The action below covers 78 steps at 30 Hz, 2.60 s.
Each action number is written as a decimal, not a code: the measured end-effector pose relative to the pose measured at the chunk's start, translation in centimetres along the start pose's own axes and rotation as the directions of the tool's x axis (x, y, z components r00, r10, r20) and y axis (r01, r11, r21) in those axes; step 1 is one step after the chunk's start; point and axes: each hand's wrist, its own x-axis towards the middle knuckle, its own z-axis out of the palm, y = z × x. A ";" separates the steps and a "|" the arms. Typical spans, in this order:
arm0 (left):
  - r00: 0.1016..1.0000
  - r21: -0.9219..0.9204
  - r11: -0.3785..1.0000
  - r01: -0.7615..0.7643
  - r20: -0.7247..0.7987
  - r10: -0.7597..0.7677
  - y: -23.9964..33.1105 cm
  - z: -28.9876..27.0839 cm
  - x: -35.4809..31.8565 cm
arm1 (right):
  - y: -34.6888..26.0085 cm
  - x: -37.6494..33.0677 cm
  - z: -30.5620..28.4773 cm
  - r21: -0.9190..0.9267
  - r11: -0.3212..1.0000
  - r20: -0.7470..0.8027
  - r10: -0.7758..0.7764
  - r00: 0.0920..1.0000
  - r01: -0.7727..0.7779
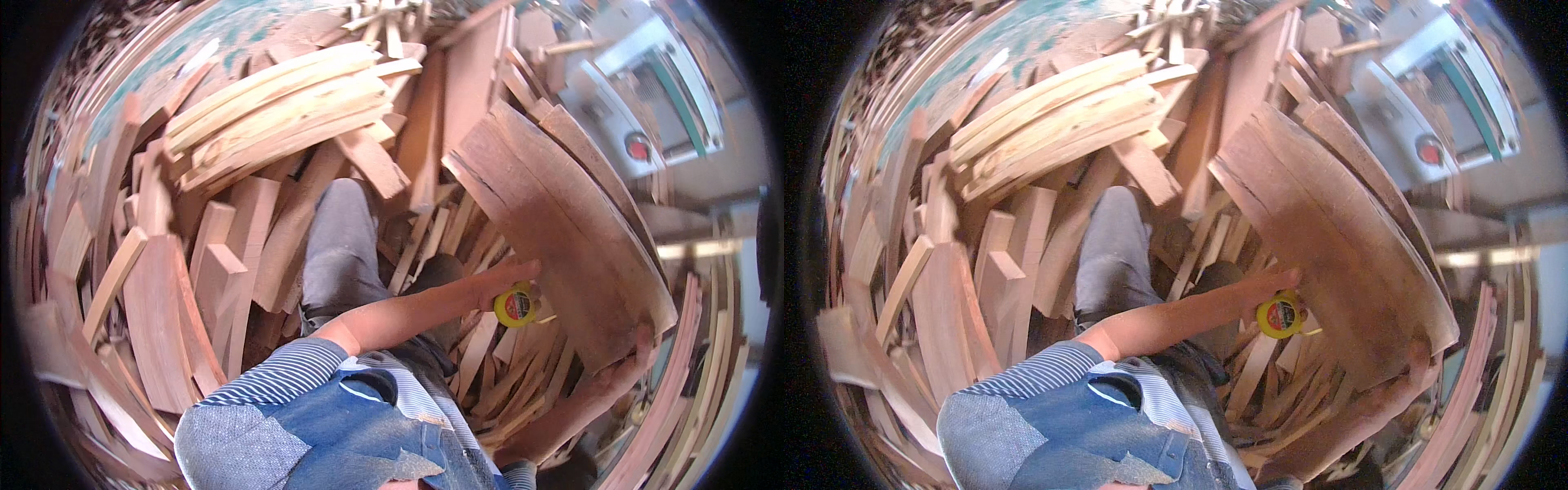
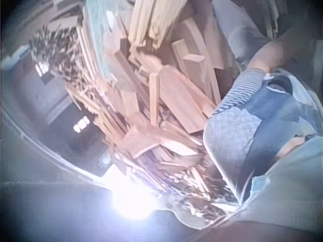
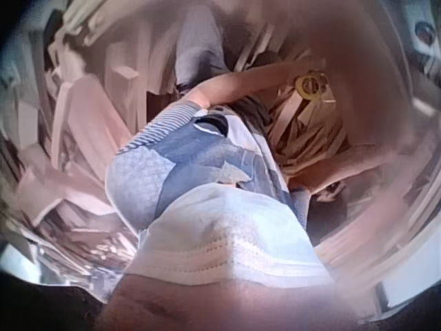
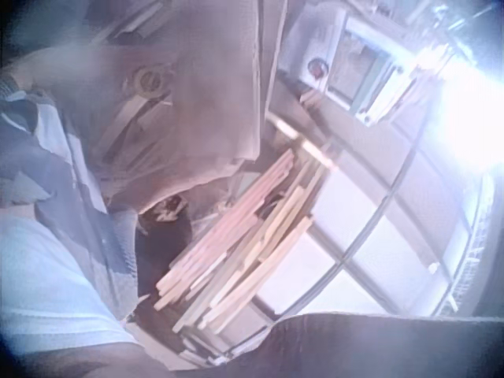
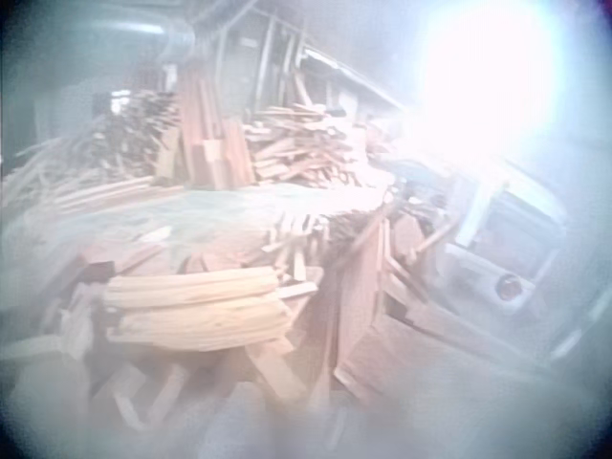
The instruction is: The person sorts through a pile of wood planks by hand, picking up individual pieces, measuring some with a tape measure, and stacking them.
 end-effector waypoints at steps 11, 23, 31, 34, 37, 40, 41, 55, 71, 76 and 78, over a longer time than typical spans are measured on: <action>0.858 0.321 0.901 -0.291 -0.329 0.394 8.5 -3.2 -12.2 | 10.6 -2.0 8.9 0.343 0.811 0.402 0.330 0.854 -0.475; 0.719 0.321 0.905 -0.278 -0.555 0.418 9.1 -5.6 -19.3 | 17.1 -4.3 11.6 0.137 0.754 0.688 0.394 0.609 -0.643; 0.533 0.427 0.812 -0.397 -0.613 0.583 6.6 -3.5 -27.3 | 16.9 -8.3 15.4 0.052 0.757 0.812 0.347 0.469 -0.651; 0.391 0.420 0.818 -0.394 -0.729 0.562 4.4 -3.1 -30.6 | 18.3 -10.1 16.8 -0.073 0.702 0.874 0.387 0.294 -0.708; 0.267 0.383 0.838 -0.389 -0.824 0.500 2.8 -2.9 -32.4 | 19.4 -12.1 18.3 -0.147 0.650 0.882 0.427 0.199 -0.745; 0.251 0.352 0.858 -0.374 -0.852 0.459 1.2 -3.9 -33.1 | 20.4 -13.5 19.2 -0.192 0.653 0.885 0.437 0.158 -0.733; 0.255 0.325 0.869 -0.373 -0.865 0.433 0.7 -4.3 -33.3 | 20.3 -13.8 19.6 -0.240 0.631 0.873 0.472 0.120 -0.738; 0.266 0.174 0.885 -0.432 -0.913 0.309 1.2 -5.9 -33.2 | 12.1 -15.9 19.2 0.090 0.613 0.996 -0.047 -0.078 0.785; 0.408 0.233 0.848 -0.476 -0.795 0.448 -0.5 -7.2 -34.8 | 10.4 -11.7 24.5 0.505 0.343 0.859 -0.293 -0.421 0.792; 0.313 0.256 0.879 -0.402 -0.864 0.395 0.5 -7.2 -34.2 | 6.2 -7.7 30.1 0.325 0.577 0.945 -0.231 -0.232 0.750; 0.298 0.259 0.886 -0.383 -0.874 0.385 0.8 -7.1 -34.0 | 7.3 -5.9 32.0 0.248 0.672 0.969 -0.180 -0.171 0.698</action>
